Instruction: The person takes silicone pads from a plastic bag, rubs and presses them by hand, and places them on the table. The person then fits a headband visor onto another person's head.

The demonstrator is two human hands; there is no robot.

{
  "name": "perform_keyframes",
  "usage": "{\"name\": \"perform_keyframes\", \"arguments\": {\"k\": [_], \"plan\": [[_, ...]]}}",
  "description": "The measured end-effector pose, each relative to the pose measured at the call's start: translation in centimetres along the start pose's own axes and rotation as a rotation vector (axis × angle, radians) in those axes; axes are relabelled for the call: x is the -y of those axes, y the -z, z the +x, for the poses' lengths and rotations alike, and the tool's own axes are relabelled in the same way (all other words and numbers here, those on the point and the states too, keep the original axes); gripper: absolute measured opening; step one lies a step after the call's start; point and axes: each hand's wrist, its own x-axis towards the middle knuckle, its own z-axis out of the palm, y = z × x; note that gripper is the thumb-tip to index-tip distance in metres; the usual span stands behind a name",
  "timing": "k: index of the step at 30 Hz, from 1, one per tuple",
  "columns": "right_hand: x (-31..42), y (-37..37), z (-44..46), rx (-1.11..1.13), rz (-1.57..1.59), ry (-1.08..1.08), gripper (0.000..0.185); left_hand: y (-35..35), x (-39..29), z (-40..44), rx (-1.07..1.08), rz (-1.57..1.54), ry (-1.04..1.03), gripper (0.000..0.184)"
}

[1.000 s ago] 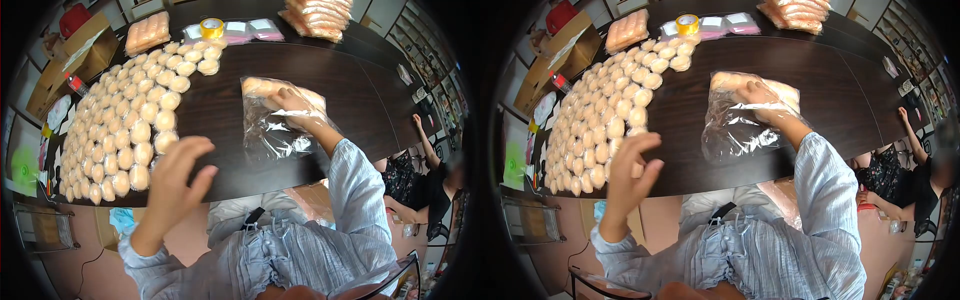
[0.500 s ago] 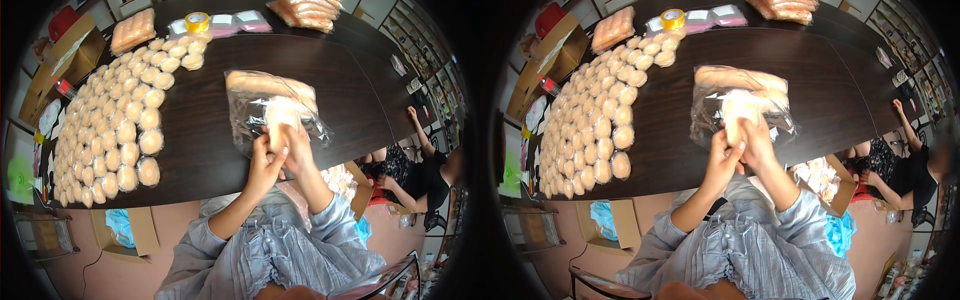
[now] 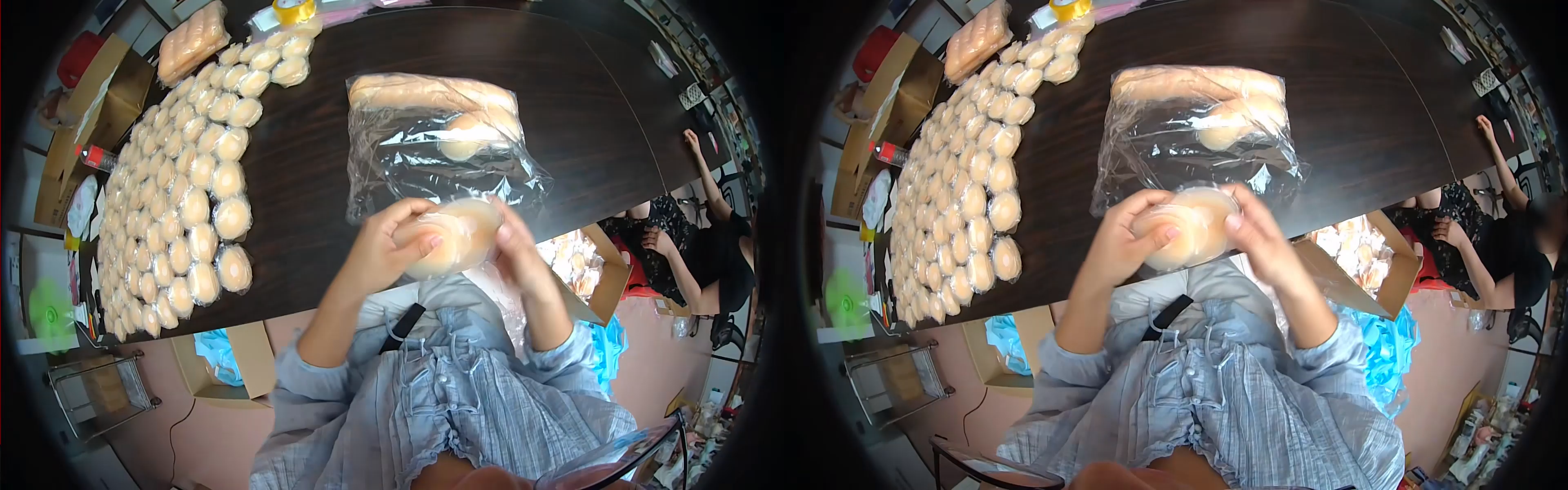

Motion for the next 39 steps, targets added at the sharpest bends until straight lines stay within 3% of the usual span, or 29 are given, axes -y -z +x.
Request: {"name": "perform_keyframes", "arguments": {"k": [1, 7, 11, 17, 21, 22, 26, 32, 36, 39], "plan": [[0.6, 0.3, -0.2, 0.116, 0.030, -0.059, 0.039, 0.6, -0.4, 0.1, 0.177, 0.182, -0.014, 0.040], [-0.1, -3.4, 0.4, -0.013, 0.322, -0.317, 0.040, -0.3, -1.1, 0.9, 0.160, 0.254, 0.020, 0.051], [-1.4, -3.8, -0.5, -0.096, 0.405, -0.314, 0.043, -2.2, -0.7, -0.1, -0.104, 0.733, -0.099, 0.052], [-1.5, -2.2, -0.2, -0.132, 0.449, -0.309, 0.043, -1.5, -2.4, -0.8, -0.246, 0.826, -0.157, 0.047], [-1.7, -2.0, -0.4, -0.085, 0.539, -0.305, 0.048, -1.6, -2.6, -1.7, 0.080, 0.933, -0.605, 0.037], [-1.6, -2.2, -0.3, -0.080, 0.542, -0.302, 0.048, -1.5, -2.6, -1.9, 0.080, 0.938, -0.606, 0.037], [-1.6, -2.9, -1.2, -0.046, 0.496, -0.136, 0.047, -1.6, -1.4, -2.6, -0.053, 0.719, -0.386, 0.025], [-2.4, -3.1, -1.1, -0.140, 0.295, -0.202, 0.057, -1.9, -1.1, -2.7, 0.022, 0.769, -0.412, 0.022], [-2.8, -2.0, -1.5, 0.030, 0.415, -0.228, 0.050, -0.6, -1.4, -3.1, 0.064, 0.427, 0.047, 0.016], [-3.5, -1.8, -1.4, 0.000, 0.425, -0.226, 0.049, -0.5, -0.8, -3.0, 0.013, 0.164, 0.122, 0.013]]}}
